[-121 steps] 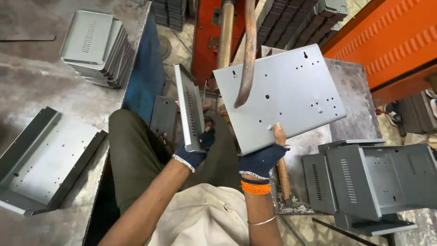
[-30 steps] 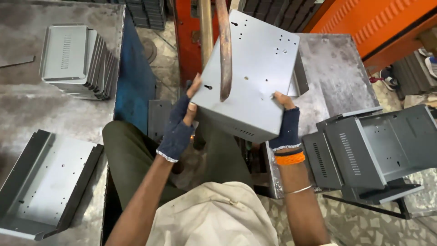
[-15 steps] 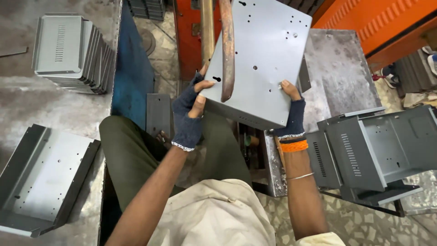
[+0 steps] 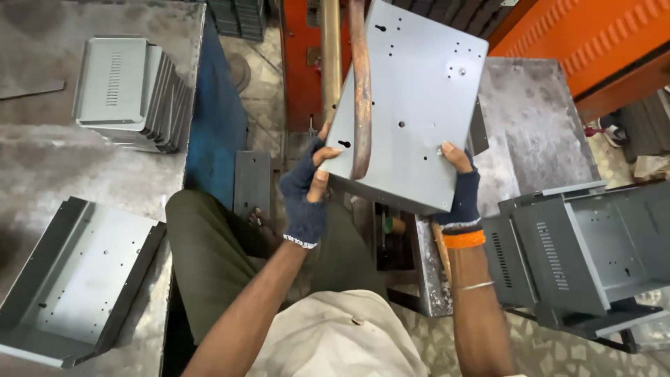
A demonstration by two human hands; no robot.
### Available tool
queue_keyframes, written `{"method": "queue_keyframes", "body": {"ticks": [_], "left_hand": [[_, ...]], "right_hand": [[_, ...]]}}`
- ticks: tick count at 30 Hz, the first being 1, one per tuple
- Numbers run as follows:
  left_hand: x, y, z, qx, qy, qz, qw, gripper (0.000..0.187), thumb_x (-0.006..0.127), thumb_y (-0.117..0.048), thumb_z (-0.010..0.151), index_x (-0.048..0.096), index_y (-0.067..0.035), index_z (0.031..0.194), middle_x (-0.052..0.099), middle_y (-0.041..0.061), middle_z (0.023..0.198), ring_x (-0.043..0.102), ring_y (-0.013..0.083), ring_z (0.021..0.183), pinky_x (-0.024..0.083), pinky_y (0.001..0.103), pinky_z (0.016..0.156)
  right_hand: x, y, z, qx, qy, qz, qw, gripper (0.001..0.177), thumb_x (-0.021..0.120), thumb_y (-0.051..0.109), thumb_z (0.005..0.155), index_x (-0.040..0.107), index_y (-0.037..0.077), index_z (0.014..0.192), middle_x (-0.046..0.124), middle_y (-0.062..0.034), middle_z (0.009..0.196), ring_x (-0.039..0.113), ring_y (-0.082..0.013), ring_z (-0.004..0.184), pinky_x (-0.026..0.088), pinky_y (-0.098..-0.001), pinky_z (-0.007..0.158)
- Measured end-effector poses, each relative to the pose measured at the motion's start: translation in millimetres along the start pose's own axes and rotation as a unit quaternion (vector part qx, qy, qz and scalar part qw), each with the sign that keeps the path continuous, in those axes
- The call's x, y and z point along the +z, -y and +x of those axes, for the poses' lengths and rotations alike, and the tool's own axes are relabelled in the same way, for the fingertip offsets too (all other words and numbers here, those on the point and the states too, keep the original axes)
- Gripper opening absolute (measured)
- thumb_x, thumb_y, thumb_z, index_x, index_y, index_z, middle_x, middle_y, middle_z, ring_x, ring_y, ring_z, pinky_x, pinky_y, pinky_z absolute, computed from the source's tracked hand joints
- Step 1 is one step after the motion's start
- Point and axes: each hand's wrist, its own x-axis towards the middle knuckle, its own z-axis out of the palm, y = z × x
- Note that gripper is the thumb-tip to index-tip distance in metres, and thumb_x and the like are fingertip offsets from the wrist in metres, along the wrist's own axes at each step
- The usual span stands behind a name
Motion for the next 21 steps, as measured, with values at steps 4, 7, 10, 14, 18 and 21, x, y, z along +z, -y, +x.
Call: {"method": "queue_keyframes", "body": {"ticks": [4,7,10,14,18,21], "left_hand": [[1.8,-9.4,4.2,0.023,0.034,0.023,0.999,0.039,0.057,-0.042,0.105,0.073,-0.010,0.119,0.067,0.017,0.133,0.055,0.0255,0.132,0.040,0.043,0.115],[-0.9,1.3,-6.0,0.035,0.077,0.135,0.987,0.032,0.057,-0.020,0.104,0.068,-0.010,0.132,0.065,0.018,0.137,0.055,0.0377,0.133,0.045,0.048,0.111],[2.4,14.1,-6.9,0.118,0.104,0.252,0.955,0.049,0.067,-0.017,0.100,0.056,-0.016,0.147,0.053,0.021,0.151,0.052,0.0405,0.136,0.048,0.049,0.109],[-5.8,27.0,-11.1,0.060,0.131,0.315,0.938,0.066,0.076,-0.011,0.087,0.051,-0.019,0.148,0.059,0.012,0.145,0.064,0.0220,0.115,0.054,0.033,0.092],[8.5,-4.9,-10.2,-0.005,0.037,0.153,0.988,0.069,0.077,-0.010,0.091,0.046,-0.012,0.152,0.053,0.013,0.154,0.049,0.0296,0.141,0.048,0.044,0.110],[-34.3,37.6,-8.2,0.023,0.054,0.089,0.994,0.090,0.082,-0.002,0.085,0.036,-0.015,0.161,0.040,0.005,0.163,0.039,0.0130,0.142,0.036,0.040,0.120]], "right_hand": [[-18.5,0.5,29.9,-0.037,0.022,-0.103,0.994,0.038,0.043,0.018,0.107,0.057,0.004,0.139,0.055,-0.0127,0.151,0.055,-0.0180,0.139,0.044,-0.0309,0.120],[-44.0,-8.4,66.6,0.084,-0.073,0.157,0.981,0.049,0.074,0.035,0.087,0.071,0.009,0.129,0.075,-0.0156,0.114,0.075,-0.0231,0.099,0.058,-0.0332,0.096],[-44.7,13.5,74.1,0.106,-0.072,0.093,0.987,0.037,0.074,0.034,0.088,0.075,0.013,0.119,0.077,-0.0075,0.114,0.076,-0.0095,0.096,0.058,-0.0204,0.079],[-35.6,25.2,72.2,0.127,-0.046,0.035,0.990,0.034,0.071,0.031,0.092,0.073,0.010,0.119,0.077,-0.0048,0.110,0.074,-0.0049,0.093,0.057,-0.0186,0.079],[-105.6,-71.8,138.8,0.121,-0.017,0.247,0.961,0.053,0.071,0.037,0.084,0.070,0.014,0.132,0.074,-0.0140,0.117,0.074,-0.0296,0.100,0.057,-0.0439,0.096],[-78.6,-17.8,125.8,0.169,0.148,0.101,0.969,0.030,0.037,0.008,0.103,0.058,-0.008,0.117,0.070,-0.0119,0.112,0.068,-0.0187,0.108,0.056,-0.0280,0.089]]}}
